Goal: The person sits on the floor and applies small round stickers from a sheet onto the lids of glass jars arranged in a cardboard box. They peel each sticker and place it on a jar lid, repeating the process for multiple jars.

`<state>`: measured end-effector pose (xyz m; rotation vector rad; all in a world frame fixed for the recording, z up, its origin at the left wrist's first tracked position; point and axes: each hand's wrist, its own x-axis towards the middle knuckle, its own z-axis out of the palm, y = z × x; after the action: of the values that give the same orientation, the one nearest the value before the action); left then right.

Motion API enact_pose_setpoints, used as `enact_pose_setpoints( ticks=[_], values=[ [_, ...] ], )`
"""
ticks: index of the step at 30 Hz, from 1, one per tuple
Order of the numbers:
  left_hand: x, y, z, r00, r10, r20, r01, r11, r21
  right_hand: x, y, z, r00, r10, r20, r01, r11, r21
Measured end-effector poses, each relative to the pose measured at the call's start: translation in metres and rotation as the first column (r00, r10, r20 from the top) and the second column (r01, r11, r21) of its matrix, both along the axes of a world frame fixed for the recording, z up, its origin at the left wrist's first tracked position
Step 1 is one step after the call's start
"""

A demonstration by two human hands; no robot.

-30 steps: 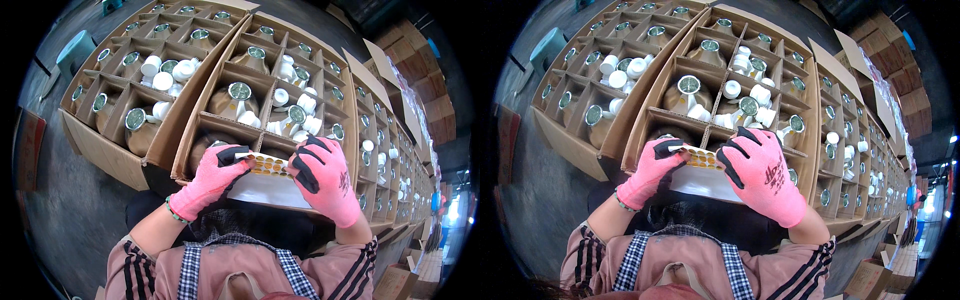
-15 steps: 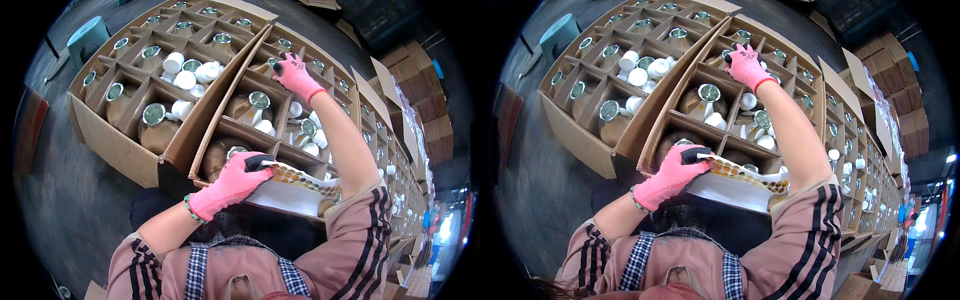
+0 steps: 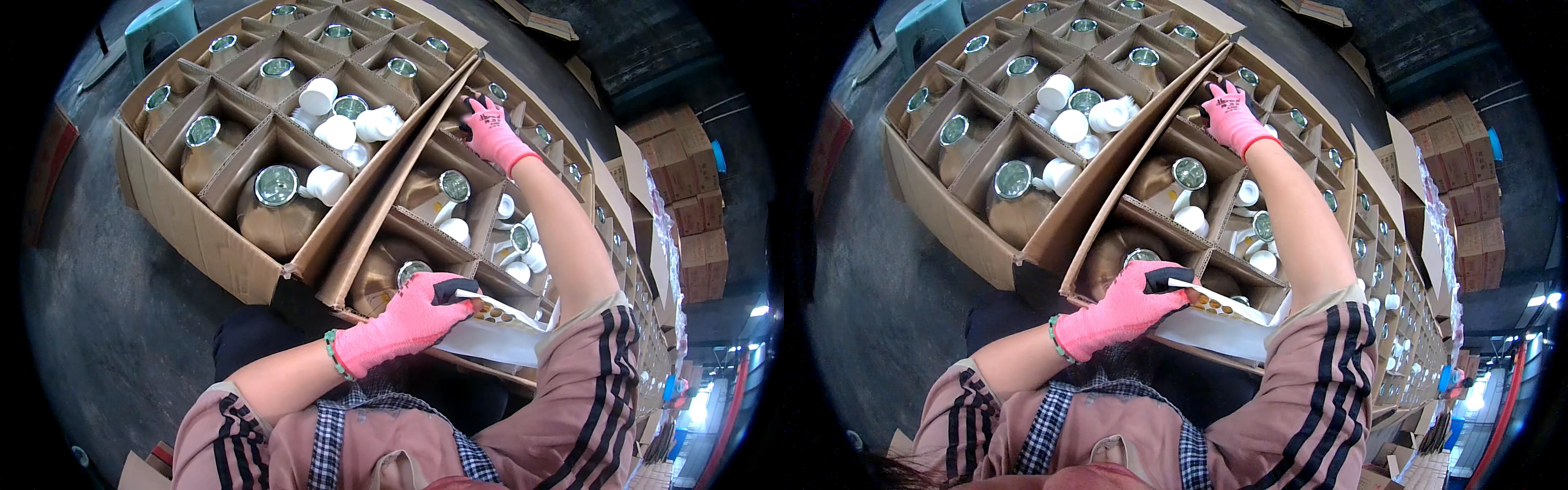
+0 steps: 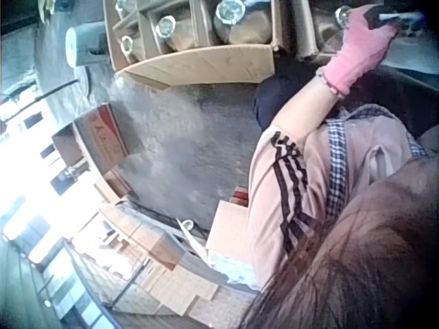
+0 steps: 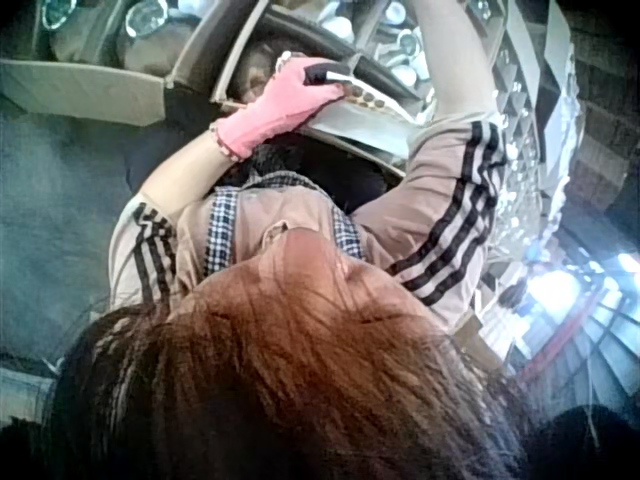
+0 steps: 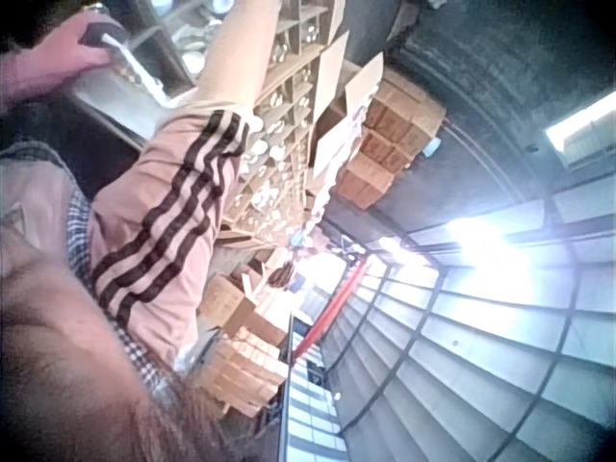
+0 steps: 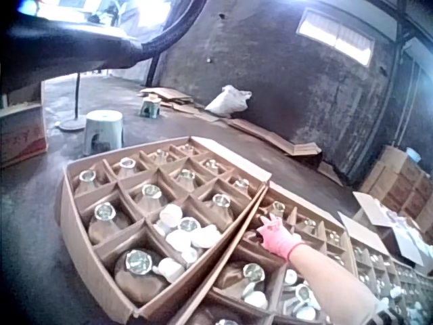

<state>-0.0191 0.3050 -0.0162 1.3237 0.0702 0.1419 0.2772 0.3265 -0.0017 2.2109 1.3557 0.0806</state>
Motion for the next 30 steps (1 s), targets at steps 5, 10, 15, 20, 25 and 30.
enact_pose_setpoints(
  ticks=[5,10,15,20,25,30],
  values=[
    [0.001,0.002,0.001,1.000,-0.019,-0.004,0.019,1.000,-0.003,-0.009,-0.004,0.006,0.996,0.055,0.076,-0.064,0.991,0.116],
    [0.005,-0.004,0.004,1.000,-0.020,0.015,0.020,1.000,-0.023,-0.003,-0.031,0.046,0.998,-0.011,-0.063,0.045,0.815,0.578],
    [-0.002,0.002,0.003,0.997,-0.009,-0.071,0.003,0.997,-0.083,-0.122,-0.077,0.145,0.681,0.136,-0.720,0.462,0.683,0.566],
    [0.002,-0.005,-0.003,0.995,0.096,-0.028,-0.096,0.995,-0.012,-0.215,-0.142,0.145,0.898,0.079,-0.433,0.057,0.955,0.291],
    [0.000,-0.005,0.002,0.994,0.054,-0.090,-0.053,0.999,0.012,-0.211,-0.162,0.108,0.919,0.106,-0.381,0.040,0.934,0.355],
    [-0.003,-0.008,0.007,0.977,0.114,0.181,-0.149,0.969,0.195,-0.212,-0.169,0.108,0.891,0.075,-0.448,0.116,0.916,0.385]
  ],
)
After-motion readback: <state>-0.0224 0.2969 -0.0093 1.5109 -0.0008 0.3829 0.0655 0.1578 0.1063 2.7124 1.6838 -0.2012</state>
